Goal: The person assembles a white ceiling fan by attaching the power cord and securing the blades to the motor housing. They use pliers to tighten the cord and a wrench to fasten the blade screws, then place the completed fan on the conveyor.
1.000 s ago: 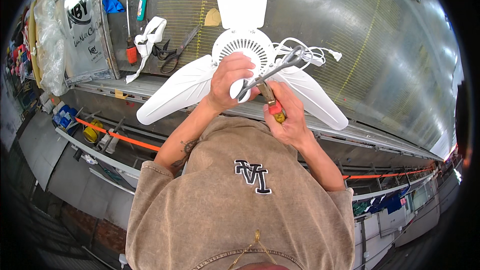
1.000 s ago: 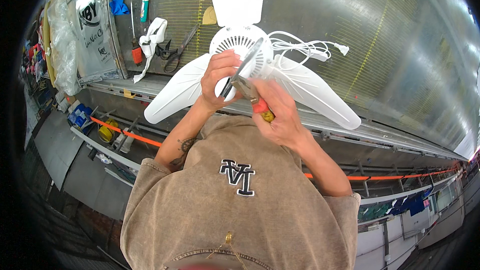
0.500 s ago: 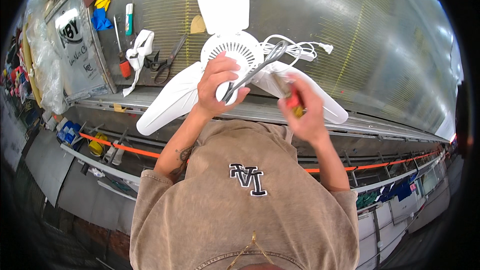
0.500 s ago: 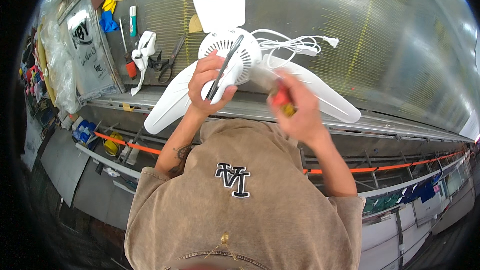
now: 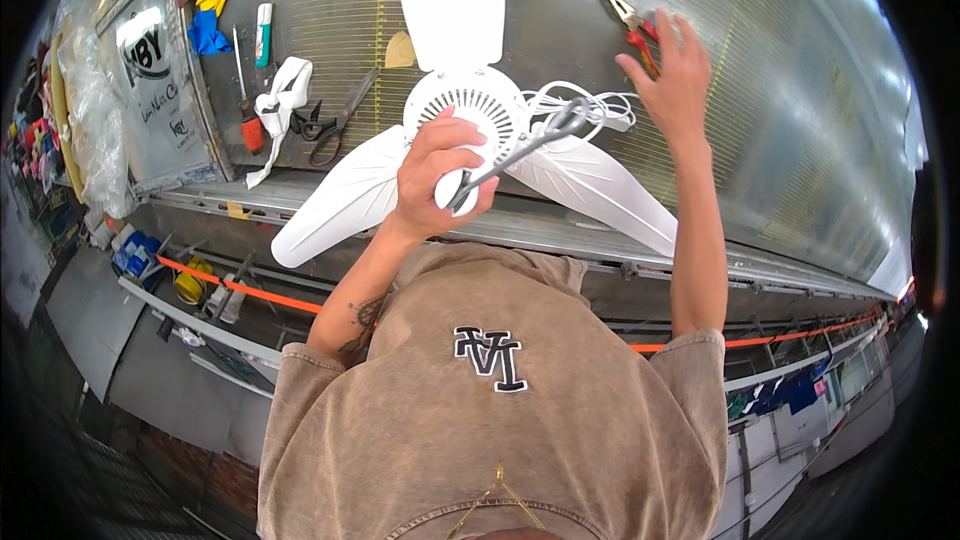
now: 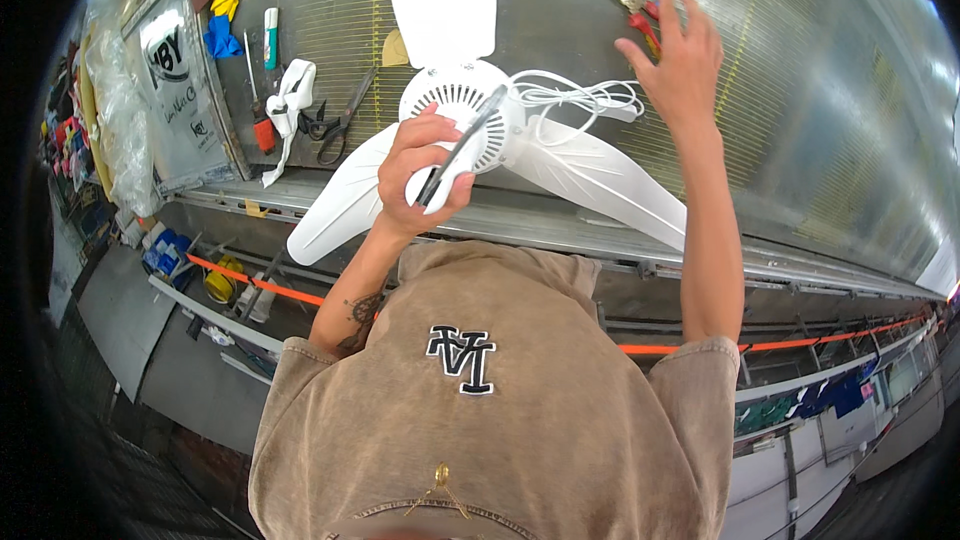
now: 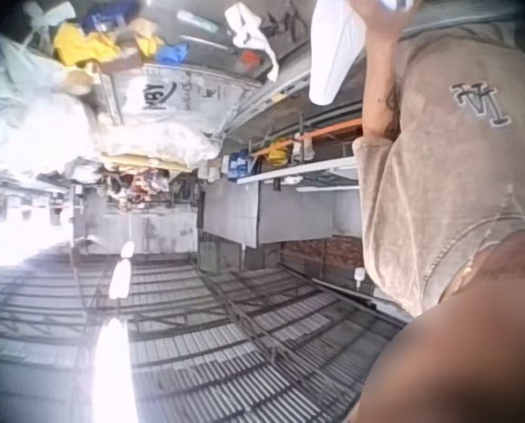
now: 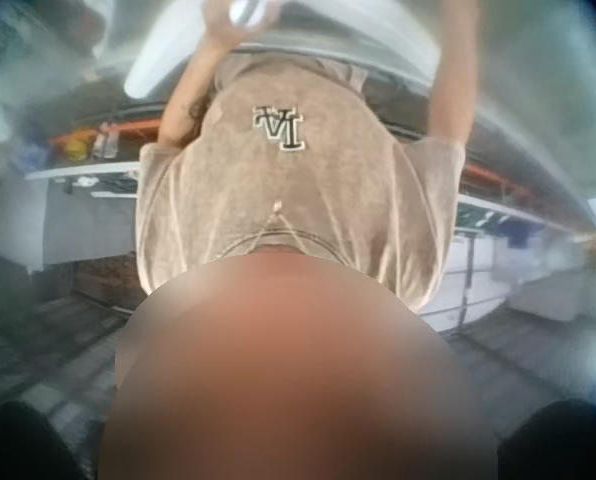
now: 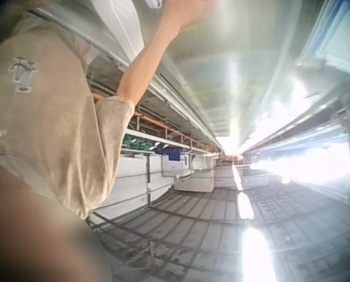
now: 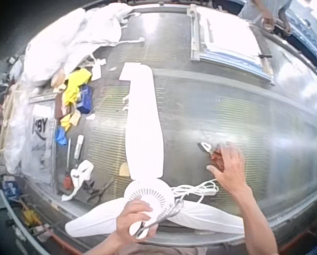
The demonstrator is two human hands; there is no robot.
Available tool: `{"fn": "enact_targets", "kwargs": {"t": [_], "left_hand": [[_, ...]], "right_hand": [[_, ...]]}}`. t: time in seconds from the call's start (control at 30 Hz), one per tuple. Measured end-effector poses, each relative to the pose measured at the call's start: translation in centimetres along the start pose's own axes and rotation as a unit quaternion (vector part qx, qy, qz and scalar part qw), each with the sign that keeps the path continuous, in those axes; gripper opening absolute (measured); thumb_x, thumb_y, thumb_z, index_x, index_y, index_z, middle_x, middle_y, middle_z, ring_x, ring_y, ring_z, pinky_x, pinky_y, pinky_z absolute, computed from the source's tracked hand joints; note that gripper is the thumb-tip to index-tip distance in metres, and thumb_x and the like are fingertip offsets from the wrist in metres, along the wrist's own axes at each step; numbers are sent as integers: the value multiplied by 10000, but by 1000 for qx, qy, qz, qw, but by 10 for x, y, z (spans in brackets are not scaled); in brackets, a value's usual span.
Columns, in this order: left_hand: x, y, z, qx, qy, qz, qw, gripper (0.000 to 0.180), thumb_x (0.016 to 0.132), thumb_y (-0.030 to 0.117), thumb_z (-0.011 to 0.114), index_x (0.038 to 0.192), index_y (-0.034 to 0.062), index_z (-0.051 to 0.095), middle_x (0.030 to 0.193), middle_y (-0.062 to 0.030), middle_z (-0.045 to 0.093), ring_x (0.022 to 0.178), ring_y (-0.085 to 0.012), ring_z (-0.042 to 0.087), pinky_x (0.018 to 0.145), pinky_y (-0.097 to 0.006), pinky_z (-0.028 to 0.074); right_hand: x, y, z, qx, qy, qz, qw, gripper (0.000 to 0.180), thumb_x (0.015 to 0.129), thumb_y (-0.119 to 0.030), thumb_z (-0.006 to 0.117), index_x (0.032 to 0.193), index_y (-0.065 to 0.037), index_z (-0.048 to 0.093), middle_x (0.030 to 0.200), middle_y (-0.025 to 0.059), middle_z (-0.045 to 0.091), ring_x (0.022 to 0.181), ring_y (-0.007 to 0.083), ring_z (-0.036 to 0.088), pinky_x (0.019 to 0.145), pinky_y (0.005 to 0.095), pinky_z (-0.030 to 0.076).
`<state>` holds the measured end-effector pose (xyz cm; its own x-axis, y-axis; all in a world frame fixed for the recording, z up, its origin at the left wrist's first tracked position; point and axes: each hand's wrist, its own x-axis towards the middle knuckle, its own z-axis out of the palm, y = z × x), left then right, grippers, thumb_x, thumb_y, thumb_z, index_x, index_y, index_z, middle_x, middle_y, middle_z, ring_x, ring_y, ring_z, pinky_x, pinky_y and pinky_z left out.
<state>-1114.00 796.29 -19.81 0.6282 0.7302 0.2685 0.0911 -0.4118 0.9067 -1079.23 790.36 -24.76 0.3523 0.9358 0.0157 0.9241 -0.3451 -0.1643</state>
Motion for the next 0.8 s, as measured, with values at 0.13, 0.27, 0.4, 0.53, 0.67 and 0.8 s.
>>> {"fn": "enact_targets", "kwargs": {"t": [0.13, 0.27, 0.4, 0.53, 0.67, 0.8], "left_hand": [[1, 0, 2, 9, 12, -5, 1000, 354, 724, 61, 833, 1029, 84, 655, 1110, -123, 724, 1052, -308, 693, 1095, -550, 481], [2, 5, 2, 20, 15, -24, 999, 370, 689, 55, 832, 1024, 91, 678, 1107, -112, 743, 1053, -292, 709, 1099, -546, 483], [3, 4, 2, 11, 20, -21, 1000, 347, 694, 69, 847, 1006, 84, 695, 1098, -110, 755, 1061, -295, 717, 1098, -547, 487], [2, 1, 5, 2, 39, -11, 999, 302, 729, 121, 880, 973, 87, 707, 1063, -91, 751, 1039, -302, 721, 1090, -550, 492], [2, 1, 6, 1, 37, 6, 999, 269, 736, 88, 833, 964, 68, 690, 1019, -109, 740, 1016, -306, 720, 1079, -563, 505], [5, 1, 3, 8, 22, 8, 1000, 250, 749, 71, 803, 961, 48, 674, 999, -124, 735, 997, -311, 722, 1071, -570, 511]], "right_hand": [[17, -58, -111, 232, 182, -187, 937, 431, 977, -335, 716, 1329, -98, 644, 1422, 159, 607, 1371, 342, 526, 1134, 504, 410], [17, -125, -176, 179, 70, -458, 868, 178, 914, -207, 716, 1038, -79, 710, 1166, 79, 717, 1224, 251, 622, 1120, 460, 444], [36, -139, -169, 104, -129, -473, 866, 132, 811, -155, 716, 933, -107, 697, 889, 23, 649, 939, 219, 626, 905, 386, 502], [50, -133, -158, 159, -259, -437, 846, 87, 846, -151, 726, 885, -94, 674, 785, 13, 581, 784, 222, 568, 721, 383, 471], [56, -126, -138, 255, -281, -410, 829, 108, 910, -172, 714, 868, -80, 676, 791, 41, 614, 796, 241, 575, 703, 395, 462], [56, -119, -113, 319, -301, -390, 810, 159, 947, -211, 722, 896, -63, 692, 798, 58, 623, 789, 264, 556, 704, 408, 456]]}}
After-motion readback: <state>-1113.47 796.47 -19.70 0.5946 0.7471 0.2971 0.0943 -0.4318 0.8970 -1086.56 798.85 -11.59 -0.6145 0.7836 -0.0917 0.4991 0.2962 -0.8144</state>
